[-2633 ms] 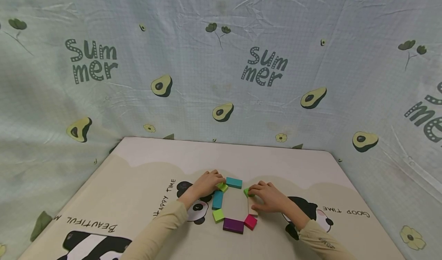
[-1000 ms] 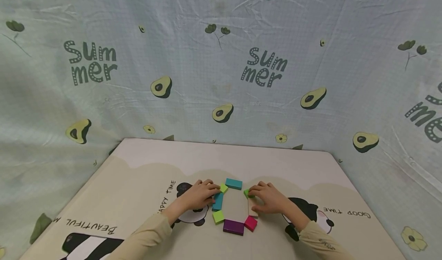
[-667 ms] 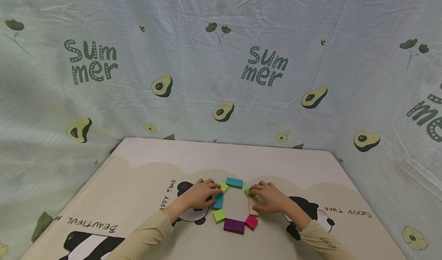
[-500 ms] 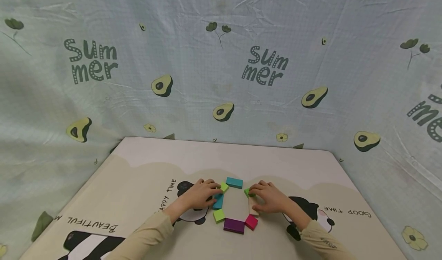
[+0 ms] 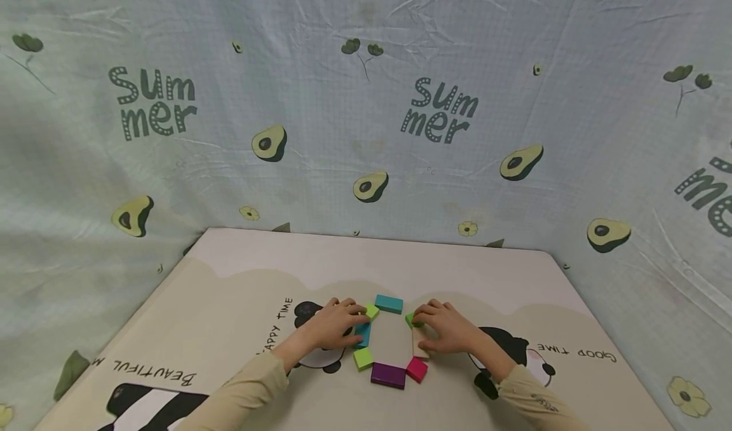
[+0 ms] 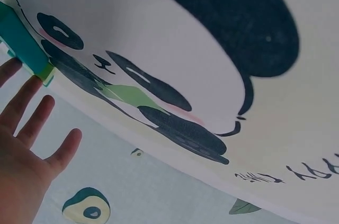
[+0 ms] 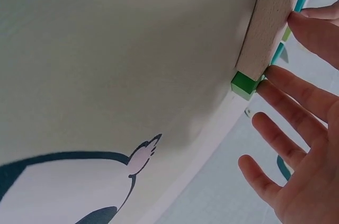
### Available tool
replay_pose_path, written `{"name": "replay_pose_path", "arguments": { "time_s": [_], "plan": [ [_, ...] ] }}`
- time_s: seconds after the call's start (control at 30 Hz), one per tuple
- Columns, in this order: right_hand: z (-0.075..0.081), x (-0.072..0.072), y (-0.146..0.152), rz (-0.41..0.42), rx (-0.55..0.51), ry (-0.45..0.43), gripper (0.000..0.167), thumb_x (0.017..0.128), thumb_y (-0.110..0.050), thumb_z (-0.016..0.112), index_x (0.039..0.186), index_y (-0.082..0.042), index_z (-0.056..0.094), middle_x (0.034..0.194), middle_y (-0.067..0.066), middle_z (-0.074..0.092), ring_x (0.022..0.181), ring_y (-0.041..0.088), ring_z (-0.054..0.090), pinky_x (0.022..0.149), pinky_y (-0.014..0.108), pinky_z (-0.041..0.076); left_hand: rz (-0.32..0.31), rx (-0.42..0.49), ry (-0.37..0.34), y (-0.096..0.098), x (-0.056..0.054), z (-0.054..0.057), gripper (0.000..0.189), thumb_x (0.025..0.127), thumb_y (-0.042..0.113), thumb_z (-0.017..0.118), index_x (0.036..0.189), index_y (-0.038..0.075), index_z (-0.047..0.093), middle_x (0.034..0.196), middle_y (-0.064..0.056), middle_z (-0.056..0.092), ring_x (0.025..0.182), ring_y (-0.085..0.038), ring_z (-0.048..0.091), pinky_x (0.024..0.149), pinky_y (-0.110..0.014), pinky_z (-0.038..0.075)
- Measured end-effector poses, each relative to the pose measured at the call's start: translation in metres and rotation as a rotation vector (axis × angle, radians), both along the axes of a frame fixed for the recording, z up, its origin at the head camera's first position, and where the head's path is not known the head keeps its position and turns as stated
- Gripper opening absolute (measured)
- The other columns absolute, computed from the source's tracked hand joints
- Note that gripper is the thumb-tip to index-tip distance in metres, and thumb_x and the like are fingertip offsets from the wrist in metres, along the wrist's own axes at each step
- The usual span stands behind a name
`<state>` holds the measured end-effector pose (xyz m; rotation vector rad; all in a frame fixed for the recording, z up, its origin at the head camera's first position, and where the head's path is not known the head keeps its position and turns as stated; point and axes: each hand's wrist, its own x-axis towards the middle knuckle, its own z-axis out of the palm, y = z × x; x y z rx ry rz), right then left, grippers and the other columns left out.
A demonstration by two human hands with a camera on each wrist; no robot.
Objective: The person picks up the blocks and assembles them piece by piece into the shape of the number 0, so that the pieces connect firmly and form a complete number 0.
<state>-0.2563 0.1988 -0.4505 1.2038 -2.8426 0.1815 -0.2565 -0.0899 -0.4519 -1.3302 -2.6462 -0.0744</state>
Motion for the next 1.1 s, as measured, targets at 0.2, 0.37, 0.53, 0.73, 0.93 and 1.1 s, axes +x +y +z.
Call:
{"name": "replay_pose_path", "arguments": {
  "time_s": [0.2, 0.37, 0.53, 0.73, 0.93, 1.1],
  "plan": [
    [0.001, -0.001, 0.000, 0.005, 0.005, 0.000, 0.036, 0.079, -0.037, 0.064, 0.107, -0.016, 0.059, 0.111, -0.001, 0.057, 0.103, 0.017, 0.045, 0.084, 0.043, 0.039, 0.010, -0.009, -0.012, 0.001, 0.000, 0.000, 0.041, 0.085, 0.040, 0.055, 0.119, 0.017, 0.057, 0.122, -0.005, 0.055, 0.112, -0.022, 0.049, 0.083, -0.043, 0.041],
    [0.002, -0.002, -0.001, 0.001, 0.004, -0.006, 0.034, 0.080, -0.037, 0.062, 0.105, -0.015, 0.059, 0.110, -0.001, 0.057, 0.103, 0.018, 0.045, 0.084, 0.044, 0.038, 0.018, -0.020, -0.015, 0.001, 0.001, 0.000, 0.043, 0.085, 0.041, 0.054, 0.120, 0.018, 0.056, 0.123, -0.005, 0.055, 0.112, -0.021, 0.048, 0.083, -0.043, 0.041],
    [0.002, -0.008, -0.003, 0.006, -0.004, 0.043, 0.031, 0.082, -0.035, 0.060, 0.105, -0.015, 0.060, 0.107, 0.000, 0.058, 0.101, 0.018, 0.046, 0.083, 0.043, 0.039, 0.016, -0.028, 0.012, 0.001, 0.002, 0.000, 0.043, 0.085, 0.042, 0.054, 0.121, 0.018, 0.056, 0.123, -0.004, 0.055, 0.110, -0.020, 0.049, 0.082, -0.040, 0.041],
    [0.002, -0.019, -0.005, 0.012, -0.003, 0.116, 0.033, 0.081, -0.036, 0.061, 0.107, -0.014, 0.060, 0.104, -0.001, 0.058, 0.098, 0.017, 0.047, 0.080, 0.041, 0.039, 0.016, -0.041, 0.033, 0.001, 0.004, 0.000, 0.044, 0.085, 0.042, 0.053, 0.122, 0.018, 0.055, 0.123, -0.004, 0.055, 0.109, -0.019, 0.050, 0.081, -0.040, 0.042],
    [0.002, -0.027, -0.009, 0.019, -0.007, 0.158, 0.031, 0.081, -0.031, 0.062, 0.106, -0.013, 0.060, 0.103, 0.000, 0.059, 0.096, 0.017, 0.049, 0.078, 0.040, 0.040, 0.014, -0.058, 0.050, 0.002, 0.004, -0.001, 0.044, 0.086, 0.043, 0.052, 0.122, 0.018, 0.055, 0.123, -0.003, 0.055, 0.109, -0.018, 0.050, 0.080, -0.039, 0.042],
    [0.001, -0.033, -0.015, 0.027, -0.002, 0.202, 0.030, 0.082, -0.029, 0.061, 0.107, -0.013, 0.060, 0.103, 0.000, 0.060, 0.095, 0.018, 0.050, 0.077, 0.039, 0.040, 0.019, -0.068, 0.046, 0.003, 0.004, 0.000, 0.043, 0.086, 0.042, 0.052, 0.122, 0.018, 0.055, 0.124, -0.003, 0.055, 0.109, -0.018, 0.050, 0.080, -0.039, 0.042]
  ]
}}
